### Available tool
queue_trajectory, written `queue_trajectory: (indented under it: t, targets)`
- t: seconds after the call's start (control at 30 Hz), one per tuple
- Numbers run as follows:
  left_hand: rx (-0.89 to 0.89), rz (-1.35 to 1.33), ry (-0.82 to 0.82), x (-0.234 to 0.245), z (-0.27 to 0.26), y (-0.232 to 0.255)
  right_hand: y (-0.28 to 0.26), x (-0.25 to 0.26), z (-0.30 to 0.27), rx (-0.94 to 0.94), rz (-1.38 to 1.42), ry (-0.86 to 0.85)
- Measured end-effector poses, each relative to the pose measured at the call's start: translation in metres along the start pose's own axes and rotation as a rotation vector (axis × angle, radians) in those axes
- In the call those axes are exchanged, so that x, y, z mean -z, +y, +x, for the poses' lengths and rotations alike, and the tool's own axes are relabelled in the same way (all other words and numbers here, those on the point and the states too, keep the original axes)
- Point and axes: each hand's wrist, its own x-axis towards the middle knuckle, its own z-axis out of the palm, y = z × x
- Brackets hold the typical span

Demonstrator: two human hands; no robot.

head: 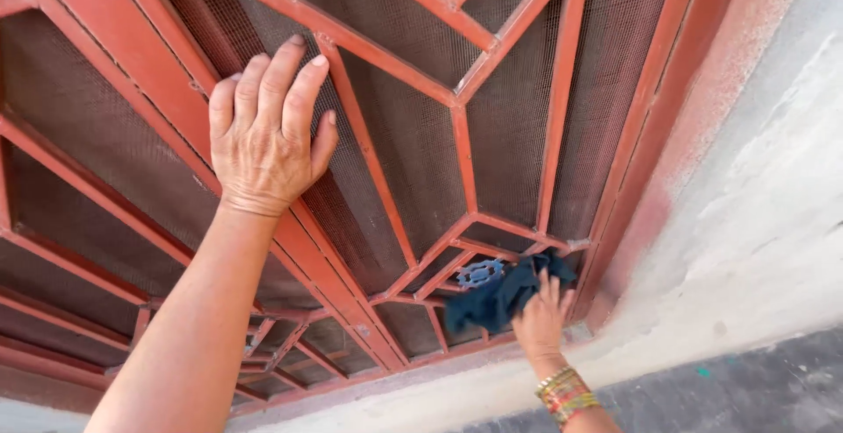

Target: The person wipes the red metal window grille with a dark cloth, moving systematically across the frame and mesh sections. The hands remain in view throughout, cleaning the grille's bars and decorative cutouts.

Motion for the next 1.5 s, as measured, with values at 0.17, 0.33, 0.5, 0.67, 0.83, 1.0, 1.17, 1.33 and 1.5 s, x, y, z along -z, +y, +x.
queue_trajectory:
  t: [0.17, 0.33, 0.5, 0.67, 0.83, 1.0, 1.17, 1.33, 1.5]
  targets:
    - [-0.004, 0.011, 0.001, -0.001, 0.000, -0.001, -0.049, 0.022, -0.025, -0.051, 0.213, -0.139]
    - [0.004, -0.012, 0.020, 0.002, 0.004, -0.001, -0.059, -0.006, -0.043, -0.059, 0.427, -0.024]
    - [-0.006, -0.013, 0.017, -0.001, 0.000, -0.002, -0.061, 0.004, -0.051, -0.116, 0.791, 0.106]
    - [0.001, -0.036, 0.028, 0.000, 0.000, -0.002, -0.050, -0.061, -0.107, -0.612, 0.944, -0.109]
    - [-0.007, -0.045, 0.020, -0.002, -0.003, -0.003, -0.071, -0.030, -0.075, -0.957, 1.170, 0.142]
    - [-0.008, -0.022, 0.022, -0.001, 0.000, -0.003, -0.112, -0.053, -0.048, -0.831, 1.194, 0.168]
    - [0.000, -0.028, 0.008, -0.002, -0.002, -0.002, -0.135, -0.080, -0.056, -0.453, 0.847, 0.032]
    - [-0.001, -0.036, 0.003, -0.002, -0.003, -0.002, -0.135, -0.087, -0.061, -0.413, 0.722, -0.116]
    - [-0.014, -0.040, 0.021, -0.004, -0.003, -0.004, -0.160, -0.053, -0.062, -0.181, 0.551, -0.102]
